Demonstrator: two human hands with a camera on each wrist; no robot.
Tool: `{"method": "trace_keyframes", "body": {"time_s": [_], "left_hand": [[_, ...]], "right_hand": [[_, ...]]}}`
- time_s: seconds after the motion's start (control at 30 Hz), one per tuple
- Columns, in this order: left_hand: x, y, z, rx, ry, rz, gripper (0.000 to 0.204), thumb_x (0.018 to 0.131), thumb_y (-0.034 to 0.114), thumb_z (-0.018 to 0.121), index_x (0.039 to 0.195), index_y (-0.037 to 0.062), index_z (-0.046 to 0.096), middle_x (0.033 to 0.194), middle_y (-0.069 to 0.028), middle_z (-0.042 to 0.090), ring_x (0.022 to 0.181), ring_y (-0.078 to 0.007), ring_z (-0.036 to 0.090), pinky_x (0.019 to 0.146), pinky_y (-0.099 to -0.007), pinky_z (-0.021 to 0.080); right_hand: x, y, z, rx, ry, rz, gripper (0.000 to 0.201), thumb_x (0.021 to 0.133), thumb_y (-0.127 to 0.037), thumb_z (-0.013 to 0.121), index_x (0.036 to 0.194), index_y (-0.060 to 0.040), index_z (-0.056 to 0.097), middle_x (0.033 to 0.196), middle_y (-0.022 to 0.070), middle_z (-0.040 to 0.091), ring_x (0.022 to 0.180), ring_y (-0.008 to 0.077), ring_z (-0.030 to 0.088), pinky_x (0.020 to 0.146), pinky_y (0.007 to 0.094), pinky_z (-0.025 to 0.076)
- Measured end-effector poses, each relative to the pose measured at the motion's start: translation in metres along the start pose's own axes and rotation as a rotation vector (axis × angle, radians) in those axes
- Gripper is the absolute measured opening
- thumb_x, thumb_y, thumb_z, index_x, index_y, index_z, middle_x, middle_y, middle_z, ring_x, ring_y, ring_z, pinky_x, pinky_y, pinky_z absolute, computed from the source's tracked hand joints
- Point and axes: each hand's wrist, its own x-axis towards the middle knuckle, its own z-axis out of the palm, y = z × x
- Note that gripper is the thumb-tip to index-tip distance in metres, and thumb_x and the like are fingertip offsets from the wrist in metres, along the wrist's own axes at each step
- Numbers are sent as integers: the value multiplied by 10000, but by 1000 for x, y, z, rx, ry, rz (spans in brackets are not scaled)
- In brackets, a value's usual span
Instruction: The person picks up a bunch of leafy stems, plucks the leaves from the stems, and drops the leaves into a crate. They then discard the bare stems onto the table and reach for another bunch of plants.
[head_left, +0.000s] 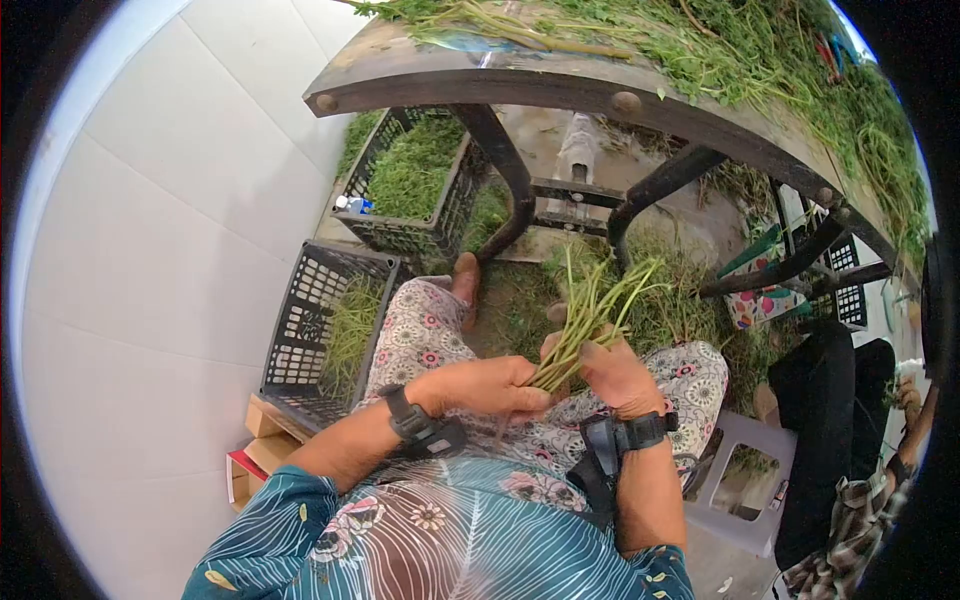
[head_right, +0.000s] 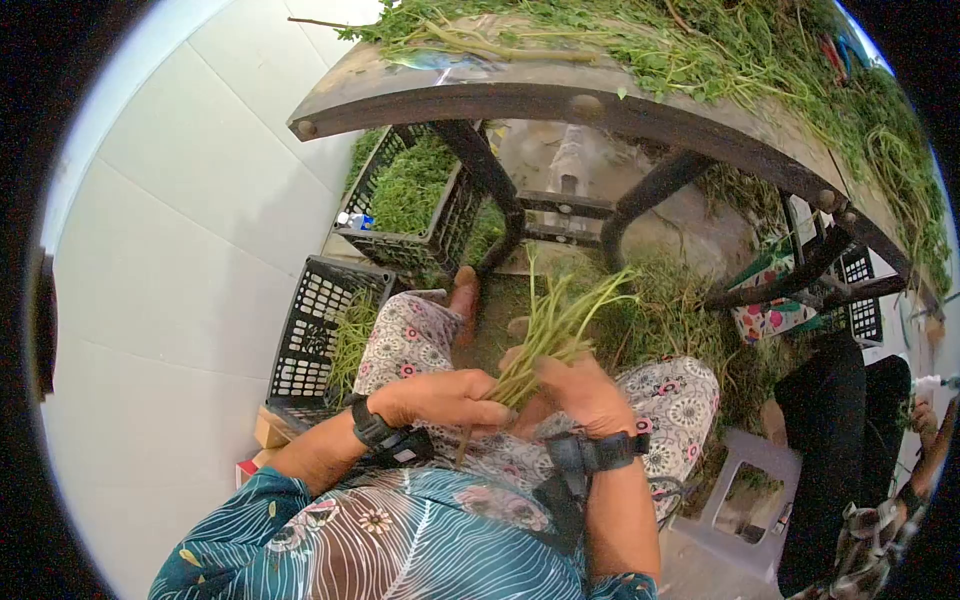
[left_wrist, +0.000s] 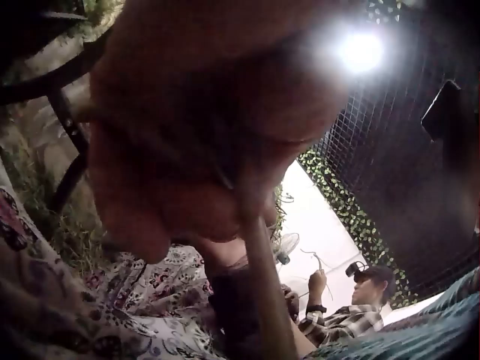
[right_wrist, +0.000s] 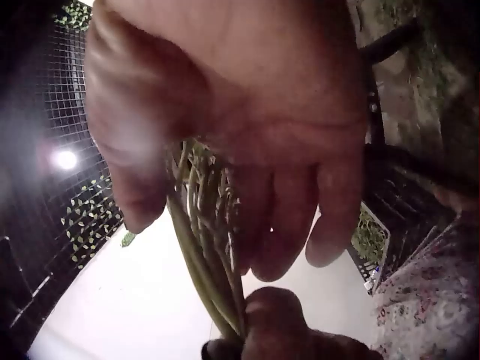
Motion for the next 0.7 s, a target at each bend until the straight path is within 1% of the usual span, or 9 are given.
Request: {"method": "trace_keyframes", "body": {"time_s": [0.1, 0.2, 0.27, 0.3, 0.4, 0.47, 0.5, 0.6, 0.7], "left_hand": [[3, -3, 3, -14, 3, 19, 333, 885, 255, 455, 659, 14, 496, 583, 1, 453, 551, -91, 421, 509, -268, 371], [5, -6, 5, 4, 48, -12, 258, 861, 222, 474, 745, -2, 530, 628, -18, 487, 587, -113, 450, 551, -280, 401], [7, -14, 6, 6, 178, 31, 215, 832, 201, 505, 863, -9, 537, 707, -57, 538, 651, -144, 501, 609, -293, 426], [9, -17, 7, 8, 240, 52, 229, 818, 191, 521, 923, -12, 540, 746, -77, 564, 683, -159, 526, 638, -300, 439], [10, -17, 6, 307, 506, 62, 344, 782, 172, 567, 1064, -12, 496, 882, -138, 597, 799, -200, 569, 720, -314, 449], [9, -8, 8, 327, 581, 50, 362, 767, 158, 581, 1071, -18, 491, 905, -158, 597, 824, -216, 578, 733, -318, 449], [9, -3, 8, 336, 618, 44, 371, 760, 151, 588, 1074, -20, 488, 916, -168, 597, 836, -224, 582, 740, -319, 449], [12, -6, 8, 285, 646, 55, 341, 756, 133, 599, 1038, -27, 491, 871, -136, 601, 793, -201, 579, 704, -308, 452], [15, -17, 3, 80, 580, -16, 271, 771, 122, 592, 982, -18, 495, 817, -86, 597, 739, -157, 570, 654, -273, 447]], "right_hand": [[-1, -2, 4, 19, 33, 10, 264, 794, -140, 587, 1017, -14, 522, 871, 52, 586, 806, 144, 558, 731, 278, 445], [4, 0, 4, -15, 91, -12, 232, 786, -152, 604, 964, -19, 538, 827, 41, 583, 756, 131, 555, 677, 264, 445], [5, 0, 5, -33, 172, -22, 224, 780, -171, 616, 932, -21, 546, 801, 35, 581, 720, 120, 554, 629, 252, 446], [5, -1, 5, -48, 186, -23, 226, 781, -173, 617, 932, -21, 547, 791, 32, 581, 704, 117, 553, 608, 244, 444], [5, -2, 4, -80, 262, -22, 229, 781, -175, 620, 936, -20, 551, 771, 27, 580, 667, 109, 551, 558, 226, 439], [7, 0, 4, -85, 350, -17, 230, 780, -170, 623, 939, -18, 553, 770, 26, 580, 655, 105, 548, 543, 222, 438], [7, 0, 4, -81, 348, -23, 234, 782, -170, 622, 944, -16, 553, 777, 27, 582, 656, 105, 548, 547, 225, 442], [8, 1, 3, -99, 332, -34, 248, 788, -174, 616, 964, -12, 553, 800, 28, 585, 665, 105, 547, 556, 236, 451], [8, 3, 6, -134, 281, -37, 266, 793, -181, 613, 987, -11, 551, 830, 34, 585, 689, 107, 548, 572, 253, 462]]}}
